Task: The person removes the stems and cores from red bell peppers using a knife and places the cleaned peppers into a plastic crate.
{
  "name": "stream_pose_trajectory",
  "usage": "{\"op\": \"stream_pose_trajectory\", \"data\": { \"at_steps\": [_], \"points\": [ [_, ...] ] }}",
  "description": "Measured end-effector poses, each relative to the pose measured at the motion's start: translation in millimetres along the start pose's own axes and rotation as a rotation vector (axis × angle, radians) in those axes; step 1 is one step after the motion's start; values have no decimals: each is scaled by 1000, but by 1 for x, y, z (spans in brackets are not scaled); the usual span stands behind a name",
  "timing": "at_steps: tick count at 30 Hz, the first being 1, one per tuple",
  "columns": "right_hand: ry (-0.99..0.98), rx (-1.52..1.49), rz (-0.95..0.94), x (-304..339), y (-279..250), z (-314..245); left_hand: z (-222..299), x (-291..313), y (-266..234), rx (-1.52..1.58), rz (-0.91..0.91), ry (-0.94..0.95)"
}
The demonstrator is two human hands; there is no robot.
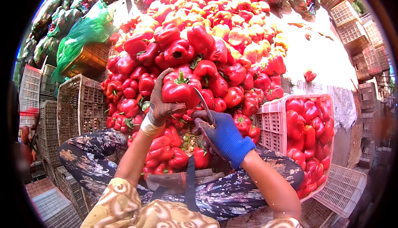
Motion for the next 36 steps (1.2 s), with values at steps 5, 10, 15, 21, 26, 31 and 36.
{"op": "stream_pose_trajectory", "data": {
  "at_steps": [5,10,15,21,26,31,36],
  "points": [
    [-3,61,7,6,-2,-2,20,16,27,-1,7,39],
    [76,1,-41,7,7,24,25,21,45,381,122,45],
    [-20,142,-134,15,11,53,39,10,33,642,89,178],
    [-503,-78,157,2,-18,-8,35,36,51,679,-184,-118],
    [-240,-110,63,14,-29,-18,23,50,78,615,-341,-147],
    [-607,208,185,9,-33,0,18,46,65,266,-314,-114],
    [-498,30,147,11,-29,6,24,48,66,303,-146,-143]
  ]
}}
Point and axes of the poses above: each hand's wrist, its own x-axis away from the middle knuckle, its own y-axis out of the palm, z = x × y, the point moved 3 cm from there along -x, towards the middle knuckle, and after that the axes turned 6 degrees about -y, right-handed, at the moved point
